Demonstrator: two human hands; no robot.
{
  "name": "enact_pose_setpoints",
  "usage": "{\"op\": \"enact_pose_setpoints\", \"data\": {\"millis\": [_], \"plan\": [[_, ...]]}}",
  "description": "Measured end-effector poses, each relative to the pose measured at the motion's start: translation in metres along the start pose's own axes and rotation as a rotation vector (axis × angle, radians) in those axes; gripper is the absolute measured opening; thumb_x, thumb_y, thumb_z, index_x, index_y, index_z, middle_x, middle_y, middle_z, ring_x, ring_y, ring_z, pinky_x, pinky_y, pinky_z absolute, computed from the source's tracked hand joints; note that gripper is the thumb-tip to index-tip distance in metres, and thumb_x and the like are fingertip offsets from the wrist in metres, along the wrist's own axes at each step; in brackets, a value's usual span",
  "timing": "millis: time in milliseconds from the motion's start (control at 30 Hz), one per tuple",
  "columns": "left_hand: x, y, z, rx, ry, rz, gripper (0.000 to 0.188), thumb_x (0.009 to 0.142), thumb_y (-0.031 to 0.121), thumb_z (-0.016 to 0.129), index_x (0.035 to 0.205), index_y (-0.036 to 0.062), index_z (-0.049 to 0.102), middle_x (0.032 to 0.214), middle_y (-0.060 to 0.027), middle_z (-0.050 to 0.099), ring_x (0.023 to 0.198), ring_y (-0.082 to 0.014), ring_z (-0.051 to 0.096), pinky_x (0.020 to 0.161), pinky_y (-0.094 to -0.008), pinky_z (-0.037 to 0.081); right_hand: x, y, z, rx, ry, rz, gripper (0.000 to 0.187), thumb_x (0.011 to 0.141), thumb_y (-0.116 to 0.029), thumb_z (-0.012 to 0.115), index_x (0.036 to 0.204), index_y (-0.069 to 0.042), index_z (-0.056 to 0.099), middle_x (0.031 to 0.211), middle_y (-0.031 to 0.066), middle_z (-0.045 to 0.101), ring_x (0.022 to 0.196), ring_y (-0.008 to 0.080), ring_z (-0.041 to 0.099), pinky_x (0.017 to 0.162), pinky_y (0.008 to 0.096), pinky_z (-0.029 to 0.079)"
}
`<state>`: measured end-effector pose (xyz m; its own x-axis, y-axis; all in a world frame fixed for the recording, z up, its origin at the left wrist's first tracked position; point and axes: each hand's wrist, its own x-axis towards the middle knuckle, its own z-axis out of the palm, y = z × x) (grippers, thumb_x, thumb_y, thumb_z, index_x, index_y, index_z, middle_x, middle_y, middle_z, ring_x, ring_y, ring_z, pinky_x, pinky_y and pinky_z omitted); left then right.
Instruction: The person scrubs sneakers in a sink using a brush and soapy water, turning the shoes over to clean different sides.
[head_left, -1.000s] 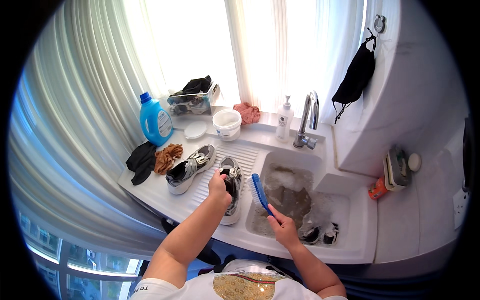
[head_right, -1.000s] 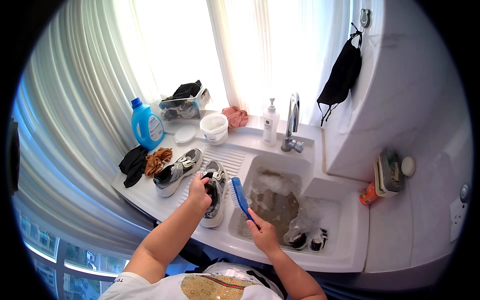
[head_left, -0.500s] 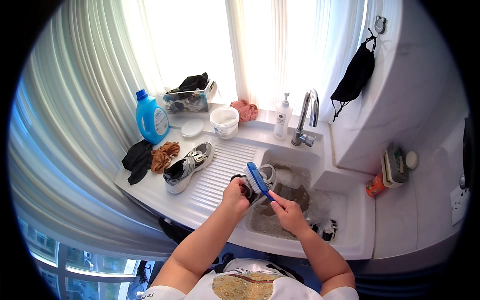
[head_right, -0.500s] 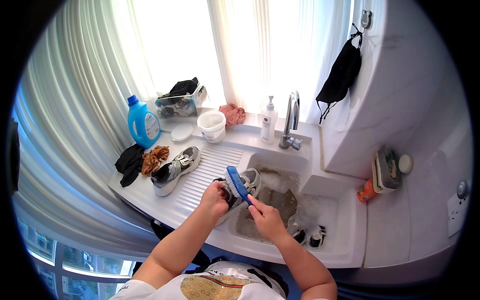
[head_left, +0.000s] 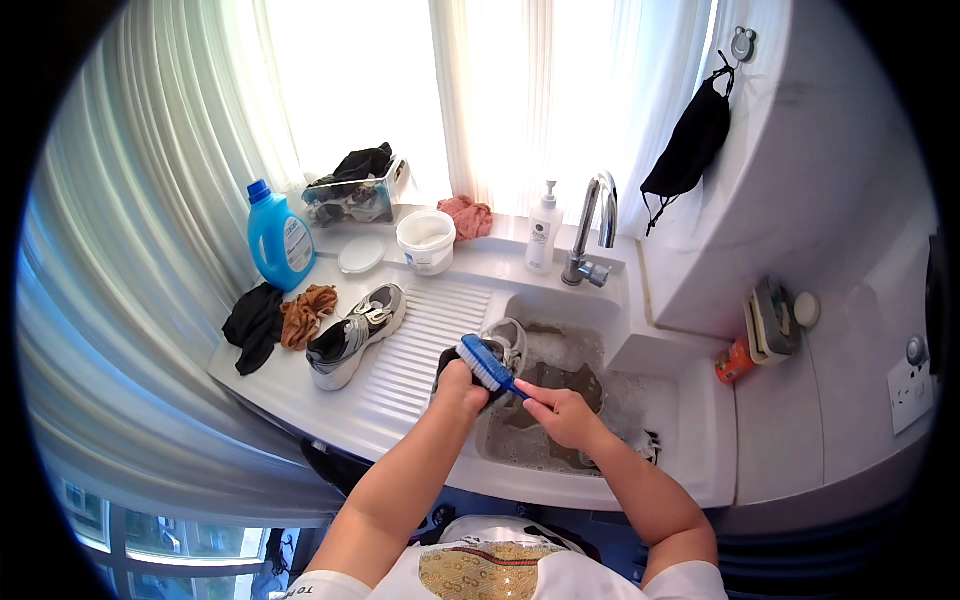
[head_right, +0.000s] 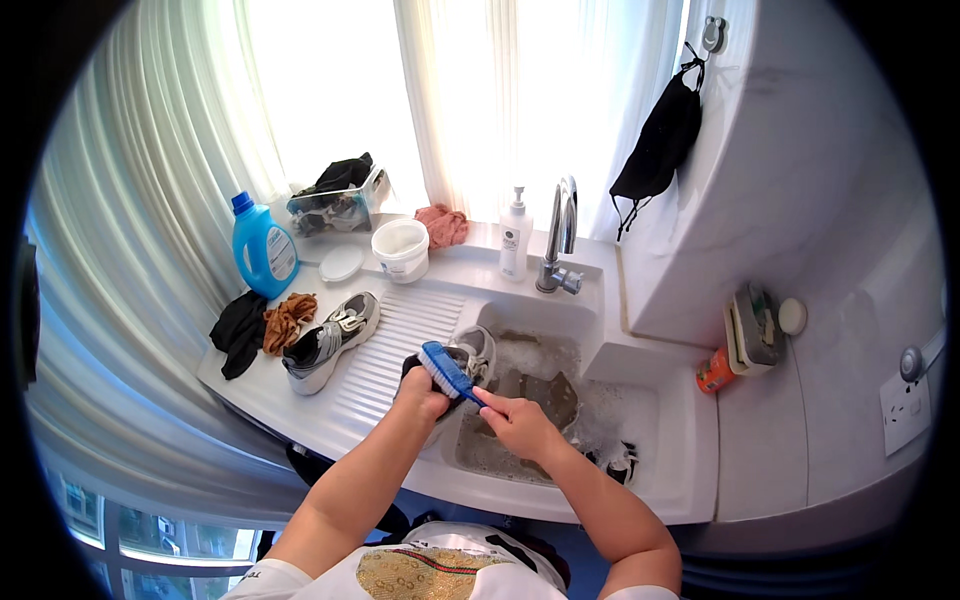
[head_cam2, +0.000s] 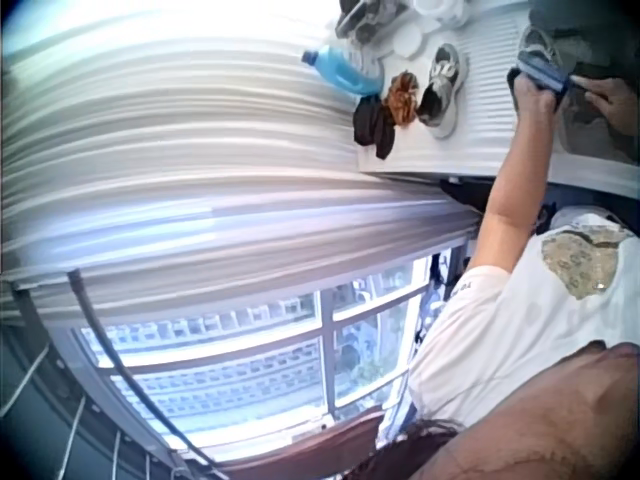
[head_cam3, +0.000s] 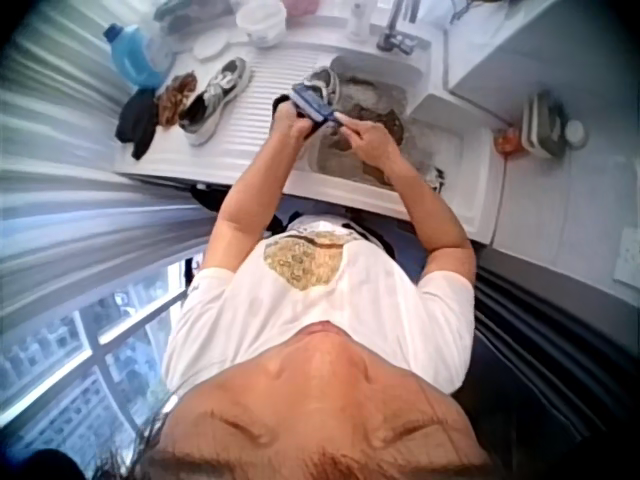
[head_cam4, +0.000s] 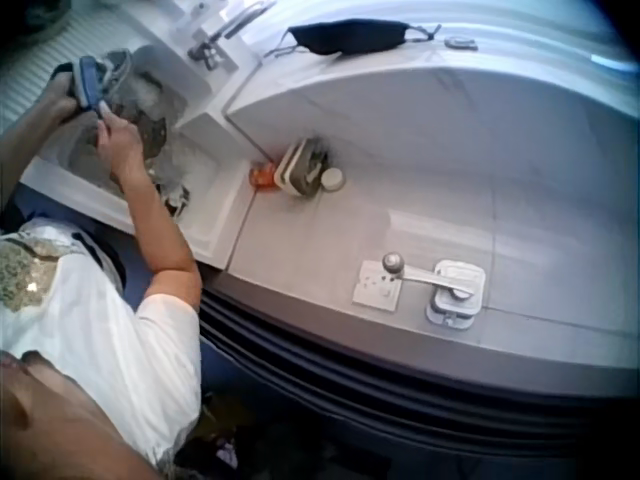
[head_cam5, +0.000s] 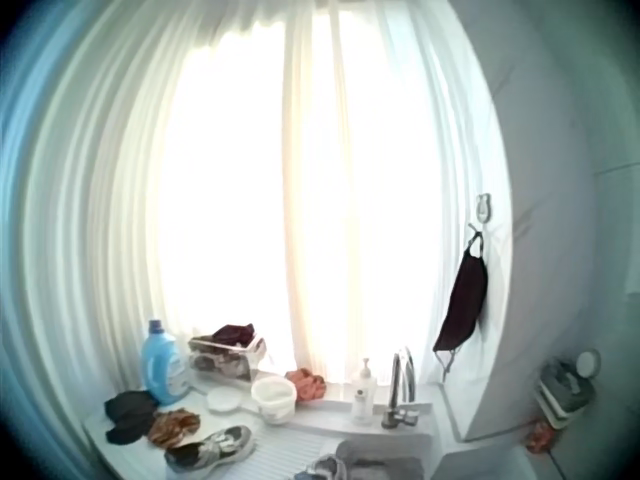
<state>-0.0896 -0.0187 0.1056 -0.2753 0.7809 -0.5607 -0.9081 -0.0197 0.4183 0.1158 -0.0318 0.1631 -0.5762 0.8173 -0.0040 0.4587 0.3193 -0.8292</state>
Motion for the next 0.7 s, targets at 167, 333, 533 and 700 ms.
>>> {"op": "enact_pose_setpoints", "data": {"millis": [167, 333, 533, 700], "plan": [[-0.010, -0.004, 0.014, -0.156, 0.081, -0.008, 0.036, 0.103, 0.026, 0.033, 0.121, 0.0018, 0.053, 0.125, -0.0148, 0.056, 0.115, -0.0322, 0.054, 0.101, -0.0528, 0.041, 0.021, -0.001, -0.015, -0.352, -0.059, 0.006, 0.038, 0.093, -0.030, 0.051, 0.130, -0.027, 0.055, 0.086, 0.0170, 0.068, 0.085, 0.0390, 0.065, 0.074, 0.0492, 0.050], [0.000, -0.005, -0.003, -0.141, -0.001, -0.003, 0.038, 0.104, 0.032, 0.032, 0.117, 0.0040, 0.054, 0.120, -0.0133, 0.058, 0.111, -0.0307, 0.057, 0.097, -0.0529, 0.043, -0.009, -0.021, 0.007, -0.304, -0.123, -0.003, 0.042, 0.095, -0.026, 0.048, 0.136, -0.023, 0.047, 0.085, 0.0239, 0.066, 0.079, 0.0461, 0.063, 0.074, 0.0534, 0.050], [-0.008, -0.039, 0.003, -0.114, -0.099, 0.145, 0.037, 0.101, 0.032, 0.044, 0.121, 0.0024, 0.053, 0.115, -0.0110, 0.060, 0.105, -0.0263, 0.059, 0.092, -0.0423, 0.048, 0.023, 0.003, 0.014, -0.370, 0.022, 0.059, 0.042, 0.094, -0.019, 0.049, 0.135, -0.010, 0.049, 0.091, 0.0252, 0.065, 0.083, 0.0430, 0.063, 0.072, 0.0490, 0.050], [-0.008, -0.011, -0.002, -0.149, -0.156, 0.057, 0.052, 0.095, 0.050, 0.048, 0.120, 0.0044, 0.054, 0.113, -0.0126, 0.061, 0.102, -0.0294, 0.060, 0.092, -0.0444, 0.047, -0.024, -0.033, 0.022, -0.063, -0.158, 0.069, 0.044, 0.095, -0.021, 0.048, 0.138, -0.010, 0.046, 0.083, 0.0226, 0.065, 0.063, 0.0330, 0.064, 0.060, 0.0383, 0.050]]}}
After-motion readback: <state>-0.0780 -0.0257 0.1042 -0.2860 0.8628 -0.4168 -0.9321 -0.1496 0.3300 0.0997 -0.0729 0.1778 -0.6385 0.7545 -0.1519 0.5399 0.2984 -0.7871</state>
